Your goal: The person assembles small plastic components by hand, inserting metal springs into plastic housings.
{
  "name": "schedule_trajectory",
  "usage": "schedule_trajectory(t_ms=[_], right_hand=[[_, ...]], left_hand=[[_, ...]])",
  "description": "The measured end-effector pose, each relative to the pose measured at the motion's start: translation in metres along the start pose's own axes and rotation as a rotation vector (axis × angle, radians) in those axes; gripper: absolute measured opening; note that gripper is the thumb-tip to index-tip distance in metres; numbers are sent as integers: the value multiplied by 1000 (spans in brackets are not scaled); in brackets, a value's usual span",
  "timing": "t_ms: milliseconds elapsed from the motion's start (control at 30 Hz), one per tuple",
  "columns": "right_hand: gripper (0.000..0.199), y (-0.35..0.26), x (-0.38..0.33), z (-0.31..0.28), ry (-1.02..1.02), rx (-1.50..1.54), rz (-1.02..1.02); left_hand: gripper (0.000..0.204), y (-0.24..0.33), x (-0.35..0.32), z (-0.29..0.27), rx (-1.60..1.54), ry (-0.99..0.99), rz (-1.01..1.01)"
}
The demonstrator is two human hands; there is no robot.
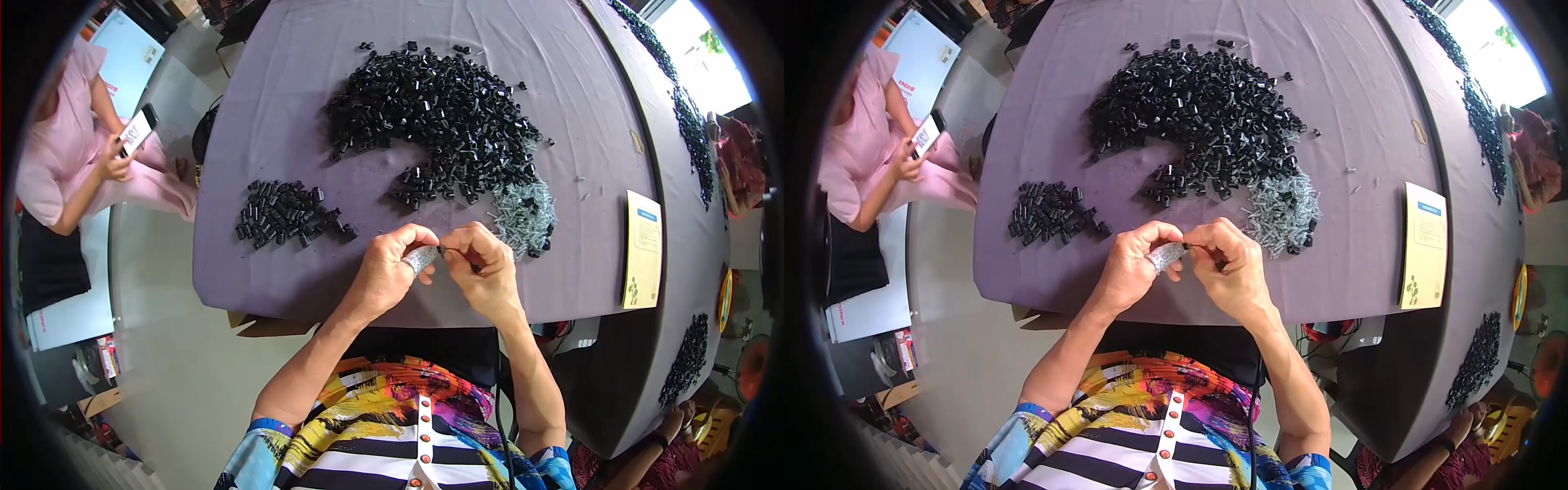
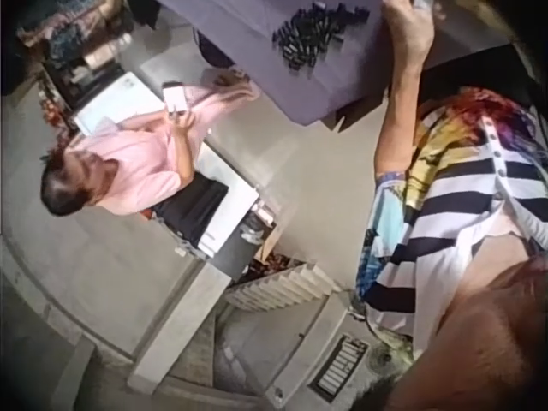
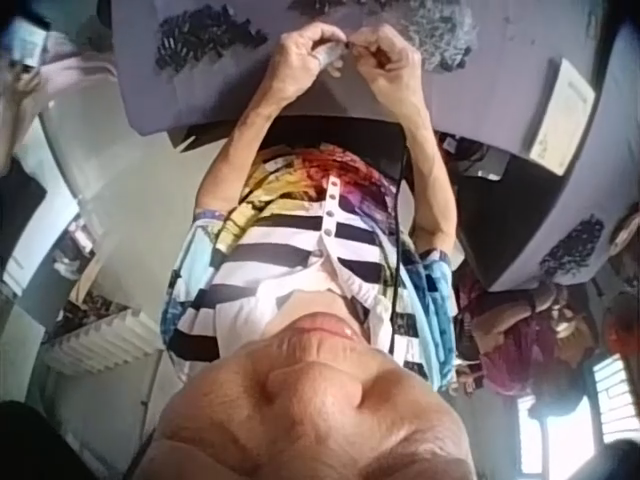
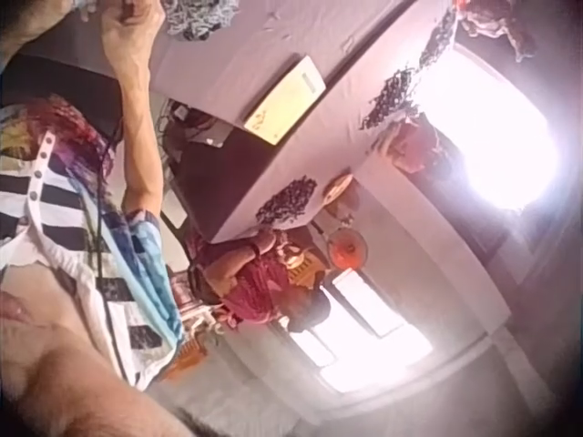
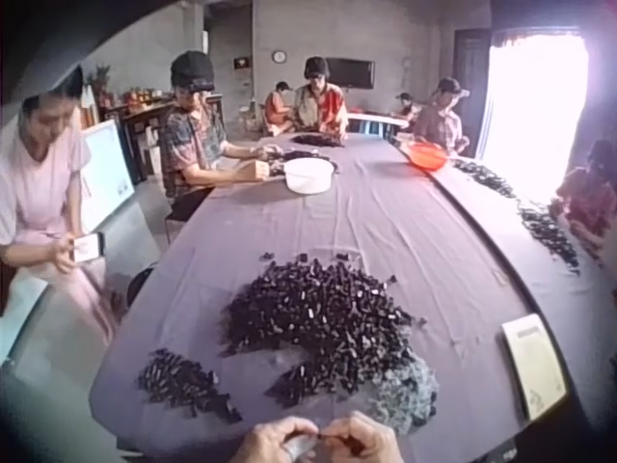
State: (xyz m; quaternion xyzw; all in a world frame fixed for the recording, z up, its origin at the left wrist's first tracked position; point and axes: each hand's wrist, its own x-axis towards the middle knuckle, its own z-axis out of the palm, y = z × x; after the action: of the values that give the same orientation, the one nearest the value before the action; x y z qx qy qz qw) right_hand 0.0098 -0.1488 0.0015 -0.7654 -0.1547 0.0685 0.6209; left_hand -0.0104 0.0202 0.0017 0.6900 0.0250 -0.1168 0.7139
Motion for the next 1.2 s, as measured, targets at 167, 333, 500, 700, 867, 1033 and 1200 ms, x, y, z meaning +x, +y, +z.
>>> schedule_trajectory(t_ms=[167, 333, 500, 700, 867, 1033, 1200], right_hand=[[20, 4, 3, 3, 29, 20, -26], [19, -2, 4, 0, -5, 18, -2], [17, -5, 4, -2, -35, -8, 9], [18, -11, 13, 1, -49, -24, 74], [23, -11, 23, 13, -7, -35, 10], [21, -15, 42, 14, 6, -436, -198], [22, -8, 54, 29, -12, -666, -226]], left_hand=[[19, -1, 2, -2, -25, 4, -2], [17, 1, 1, -2, -34, 19, -10], [18, 2, -1, 2, 24, 19, 3], [19, 0, -1, 1, -85, 59, 16], [17, -13, -6, 1, -231, 236, 62], [12, -9, -13, -11, -324, 359, 41], [13, -13, -15, -12, -322, 343, 54]])
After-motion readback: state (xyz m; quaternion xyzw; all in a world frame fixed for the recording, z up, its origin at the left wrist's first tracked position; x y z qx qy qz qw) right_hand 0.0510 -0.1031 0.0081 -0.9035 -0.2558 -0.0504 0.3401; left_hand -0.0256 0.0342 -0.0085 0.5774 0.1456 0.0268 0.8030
